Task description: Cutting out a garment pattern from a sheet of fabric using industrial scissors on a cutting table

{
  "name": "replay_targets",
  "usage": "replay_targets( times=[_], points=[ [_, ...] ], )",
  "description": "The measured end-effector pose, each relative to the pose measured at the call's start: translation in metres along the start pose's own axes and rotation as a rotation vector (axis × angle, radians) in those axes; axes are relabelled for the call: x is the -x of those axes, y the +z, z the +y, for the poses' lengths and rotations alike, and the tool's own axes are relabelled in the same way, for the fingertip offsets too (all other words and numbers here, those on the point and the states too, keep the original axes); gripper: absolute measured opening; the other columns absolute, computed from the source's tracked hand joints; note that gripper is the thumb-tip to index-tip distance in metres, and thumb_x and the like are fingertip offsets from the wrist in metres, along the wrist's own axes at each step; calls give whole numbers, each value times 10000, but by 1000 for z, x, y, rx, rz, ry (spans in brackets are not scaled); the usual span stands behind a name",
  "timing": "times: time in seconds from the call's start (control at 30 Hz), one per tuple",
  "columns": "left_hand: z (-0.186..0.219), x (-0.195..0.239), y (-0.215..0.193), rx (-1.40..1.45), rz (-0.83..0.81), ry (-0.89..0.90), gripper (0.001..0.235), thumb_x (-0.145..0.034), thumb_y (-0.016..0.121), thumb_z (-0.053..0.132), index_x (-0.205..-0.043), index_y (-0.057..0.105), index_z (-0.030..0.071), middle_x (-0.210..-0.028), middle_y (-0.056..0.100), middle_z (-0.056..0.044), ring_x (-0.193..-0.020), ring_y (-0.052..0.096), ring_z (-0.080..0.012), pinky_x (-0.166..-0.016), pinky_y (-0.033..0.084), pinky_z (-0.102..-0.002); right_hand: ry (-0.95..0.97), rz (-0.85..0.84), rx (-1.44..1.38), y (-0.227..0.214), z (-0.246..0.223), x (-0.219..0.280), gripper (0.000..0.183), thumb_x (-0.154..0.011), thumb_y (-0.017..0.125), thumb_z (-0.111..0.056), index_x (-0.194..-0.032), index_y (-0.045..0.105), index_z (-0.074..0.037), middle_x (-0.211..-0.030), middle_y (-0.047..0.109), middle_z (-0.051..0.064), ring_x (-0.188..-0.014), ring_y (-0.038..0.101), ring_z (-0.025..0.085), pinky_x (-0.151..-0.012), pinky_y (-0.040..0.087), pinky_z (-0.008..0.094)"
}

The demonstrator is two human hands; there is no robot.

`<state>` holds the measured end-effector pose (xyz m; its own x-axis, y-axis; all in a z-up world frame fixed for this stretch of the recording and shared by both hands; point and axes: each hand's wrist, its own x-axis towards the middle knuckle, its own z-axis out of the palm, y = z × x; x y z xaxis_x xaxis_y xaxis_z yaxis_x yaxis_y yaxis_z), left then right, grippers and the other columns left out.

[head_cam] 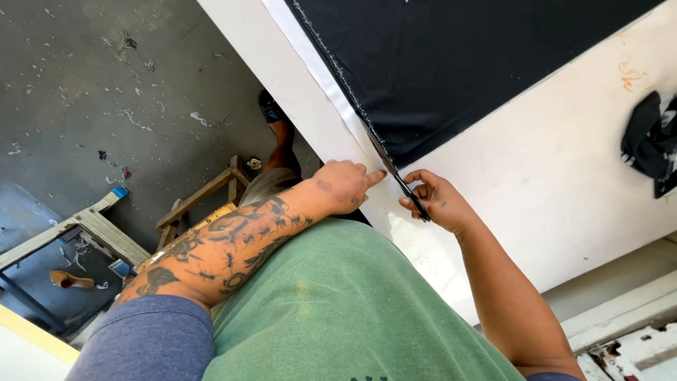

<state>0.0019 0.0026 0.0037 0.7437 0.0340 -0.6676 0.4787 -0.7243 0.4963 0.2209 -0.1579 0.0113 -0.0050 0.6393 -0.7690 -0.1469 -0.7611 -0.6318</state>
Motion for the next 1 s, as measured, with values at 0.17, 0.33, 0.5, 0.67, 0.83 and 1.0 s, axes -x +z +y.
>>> replay_targets(
  times=[0.17, 0.33, 0.5, 0.67, 0.83, 1.0],
  points=[
    [-5, -3, 5, 12, 19, 19, 686, -1037, 579, 397, -1679, 348, 329, -1272, 698, -85, -1116, 690, -336, -948, 559, -544, -5, -11, -67, 2, -4, -28, 502, -842, 869, -47, -1267, 604, -2, -690, 649, 147, -563, 690, 242, -537, 555, 307],
    [-5, -3, 6, -19, 38, 24, 676, -1028, 587, 408, -1667, 378, 335, -1244, 711, -76, -1080, 703, -316, -910, 569, -538, -1, 1, -30, 13, -27, -40, 470, -842, 846, 11, -1249, 610, 18, -694, 656, 158, -549, 684, 248, -520, 544, 300],
    [-10, -4, 9, 15, 48, 63, 649, -1033, 600, 368, -1651, 411, 316, -1246, 705, -74, -1114, 702, -323, -937, 569, -576, -6, -15, -138, 19, -43, -53, 428, -861, 849, -48, -1222, 625, 1, -691, 665, 177, -539, 708, 269, -484, 569, 321],
    [-12, -15, 20, 24, 58, 58, 613, -1035, 569, 347, -1633, 432, 342, -1213, 710, -58, -1092, 710, -309, -921, 573, -579, -6, 0, -101, 33, -71, -65, 410, -860, 835, -8, -1209, 623, 17, -688, 650, 163, -539, 693, 252, -496, 563, 307],
    [-11, -6, 9, 41, 32, 60, 611, -1054, 496, 273, -1653, 399, 345, -1265, 718, -55, -1157, 710, -301, -936, 580, -594, 0, -4, -131, 40, -88, -76, 415, -858, 864, -80, -1188, 634, 20, -692, 656, 187, -542, 704, 275, -498, 576, 332],
    [-13, -21, 27, 46, 55, 81, 614, -1039, 493, 208, -1640, 432, 318, -1249, 720, -70, -1137, 719, -304, -885, 597, -600, -21, -6, -93, 50, -103, -94, 411, -865, 852, -29, -1201, 621, 21, -679, 652, 155, -539, 699, 233, -506, 576, 282]
  ],
)
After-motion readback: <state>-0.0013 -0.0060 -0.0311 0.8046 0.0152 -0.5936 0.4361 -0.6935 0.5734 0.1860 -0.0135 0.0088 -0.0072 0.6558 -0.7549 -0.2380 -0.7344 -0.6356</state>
